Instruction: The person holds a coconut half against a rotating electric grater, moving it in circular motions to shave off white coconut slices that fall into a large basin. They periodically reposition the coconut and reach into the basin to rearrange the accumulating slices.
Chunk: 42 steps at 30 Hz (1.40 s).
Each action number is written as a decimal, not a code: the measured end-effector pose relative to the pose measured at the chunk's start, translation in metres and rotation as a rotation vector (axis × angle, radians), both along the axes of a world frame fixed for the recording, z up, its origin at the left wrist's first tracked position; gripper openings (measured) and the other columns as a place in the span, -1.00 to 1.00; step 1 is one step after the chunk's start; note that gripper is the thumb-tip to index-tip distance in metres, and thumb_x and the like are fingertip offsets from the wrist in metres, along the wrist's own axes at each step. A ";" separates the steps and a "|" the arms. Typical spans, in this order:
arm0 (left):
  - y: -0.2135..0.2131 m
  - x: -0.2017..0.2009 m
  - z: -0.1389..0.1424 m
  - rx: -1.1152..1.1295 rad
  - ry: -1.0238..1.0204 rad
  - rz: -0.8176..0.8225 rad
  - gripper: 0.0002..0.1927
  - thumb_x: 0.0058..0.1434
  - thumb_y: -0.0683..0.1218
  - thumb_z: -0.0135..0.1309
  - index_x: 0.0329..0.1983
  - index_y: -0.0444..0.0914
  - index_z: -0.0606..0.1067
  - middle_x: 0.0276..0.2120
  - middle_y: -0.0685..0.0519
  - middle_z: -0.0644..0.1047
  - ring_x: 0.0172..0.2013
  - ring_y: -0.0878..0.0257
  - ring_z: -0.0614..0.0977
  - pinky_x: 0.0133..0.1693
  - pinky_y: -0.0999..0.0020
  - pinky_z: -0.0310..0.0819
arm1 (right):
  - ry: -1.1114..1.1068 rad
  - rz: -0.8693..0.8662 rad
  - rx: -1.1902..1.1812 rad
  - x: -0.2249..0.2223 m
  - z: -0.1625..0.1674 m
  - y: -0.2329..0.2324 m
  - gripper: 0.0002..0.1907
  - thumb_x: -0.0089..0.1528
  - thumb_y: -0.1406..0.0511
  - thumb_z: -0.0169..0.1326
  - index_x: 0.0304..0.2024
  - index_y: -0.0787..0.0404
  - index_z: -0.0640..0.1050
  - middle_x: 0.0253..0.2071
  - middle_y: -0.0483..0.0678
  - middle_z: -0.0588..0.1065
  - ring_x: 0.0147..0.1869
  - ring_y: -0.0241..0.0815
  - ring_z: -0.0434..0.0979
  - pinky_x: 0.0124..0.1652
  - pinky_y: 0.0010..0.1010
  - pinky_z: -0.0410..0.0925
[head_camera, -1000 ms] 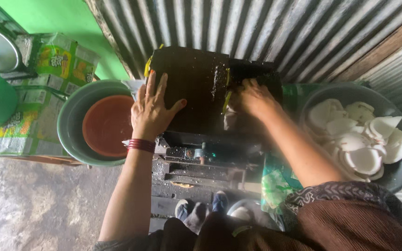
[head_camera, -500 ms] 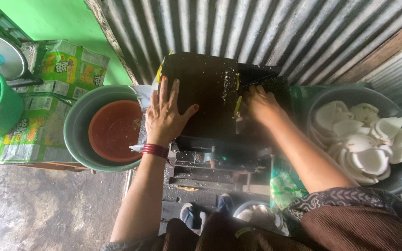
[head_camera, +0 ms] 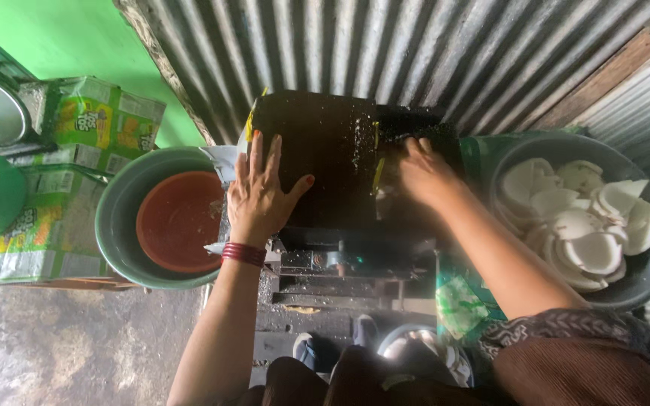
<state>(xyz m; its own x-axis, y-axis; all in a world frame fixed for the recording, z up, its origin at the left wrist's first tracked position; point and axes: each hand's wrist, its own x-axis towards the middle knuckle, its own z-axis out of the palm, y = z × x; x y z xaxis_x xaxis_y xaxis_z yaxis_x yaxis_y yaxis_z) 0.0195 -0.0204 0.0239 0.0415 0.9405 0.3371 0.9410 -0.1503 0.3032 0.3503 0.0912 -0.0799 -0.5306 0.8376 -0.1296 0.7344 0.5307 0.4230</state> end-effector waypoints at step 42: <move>0.003 0.007 0.003 0.026 0.032 0.019 -0.08 0.19 0.41 0.13 0.47 -0.17 0.26 0.43 -0.19 0.21 0.27 -0.30 0.34 0.14 -0.13 0.39 | 0.572 -0.265 -0.259 -0.028 0.019 -0.027 -0.76 0.07 0.50 0.10 -0.21 0.45 0.63 0.35 0.37 0.23 0.40 0.40 0.20 0.31 -0.04 0.25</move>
<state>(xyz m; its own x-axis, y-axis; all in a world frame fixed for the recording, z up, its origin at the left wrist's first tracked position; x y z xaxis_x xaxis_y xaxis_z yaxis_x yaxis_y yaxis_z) 0.0262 -0.0179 0.0273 0.0351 0.9322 0.3604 0.9530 -0.1399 0.2689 0.3225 0.0638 -0.0611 -0.3568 0.9285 -0.1034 0.9238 0.3341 -0.1869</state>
